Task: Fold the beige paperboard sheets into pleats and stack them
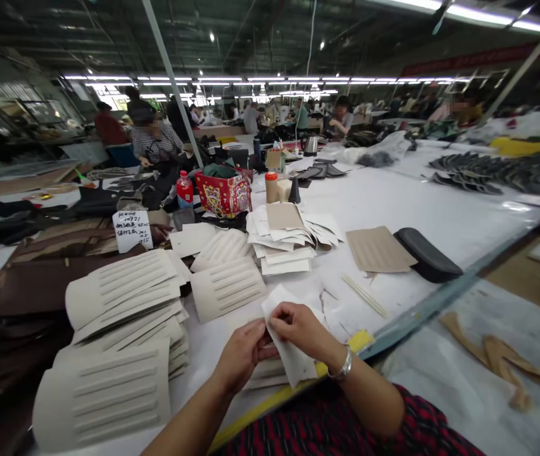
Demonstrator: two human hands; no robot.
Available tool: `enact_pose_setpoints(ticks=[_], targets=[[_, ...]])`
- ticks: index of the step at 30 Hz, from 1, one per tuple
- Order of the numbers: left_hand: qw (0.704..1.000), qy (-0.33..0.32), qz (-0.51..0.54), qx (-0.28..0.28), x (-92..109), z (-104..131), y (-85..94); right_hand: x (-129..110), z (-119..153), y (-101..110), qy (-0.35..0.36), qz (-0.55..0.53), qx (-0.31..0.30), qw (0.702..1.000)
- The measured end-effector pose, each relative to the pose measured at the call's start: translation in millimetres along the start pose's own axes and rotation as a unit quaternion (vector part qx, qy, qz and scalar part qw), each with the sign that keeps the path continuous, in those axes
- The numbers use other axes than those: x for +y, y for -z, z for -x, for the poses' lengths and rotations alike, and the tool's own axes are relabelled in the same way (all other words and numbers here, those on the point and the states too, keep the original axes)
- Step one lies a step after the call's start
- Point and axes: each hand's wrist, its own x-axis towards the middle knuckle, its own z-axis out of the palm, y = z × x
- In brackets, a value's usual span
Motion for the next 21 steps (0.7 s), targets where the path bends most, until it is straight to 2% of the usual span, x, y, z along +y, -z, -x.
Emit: enact_pose_setpoints(ticks=[3, 5, 8, 11, 13, 15, 18, 21], targets=[[0.992, -0.019, -0.115, 0.045, -4, -1, 3.2, -2, 1, -2, 0.008, 0.054, 0.012, 0.998], [0.975, -0.042, -0.203, 0.075, -9, -2, 6.5, -5, 0, -4, 0.016, 0.108, 0.015, 0.994], [0.945, -0.065, -0.308, 0.085, -12, -2, 9.7, -9, 0, -7, 0.019, 0.177, 0.01, 0.984], [0.923, -0.076, -0.369, 0.083, -11, 0, 9.0, -12, -1, -9, 0.015, 0.234, 0.017, 0.972], [0.924, -0.075, -0.365, 0.083, -8, 0, 8.0, -10, -3, -9, 0.018, 0.248, 0.03, 0.968], [0.944, -0.055, -0.315, 0.08, -5, -2, 8.1, -5, -8, -6, 0.018, 0.211, 0.031, 0.977], [0.973, -0.022, -0.221, 0.069, -1, -5, 8.1, 5, -14, -3, -0.041, 0.052, -0.005, 0.998], [0.98, -0.006, -0.169, 0.101, 5, -3, 3.9, 7, -12, -3, -0.111, -0.152, -0.036, 0.982]])
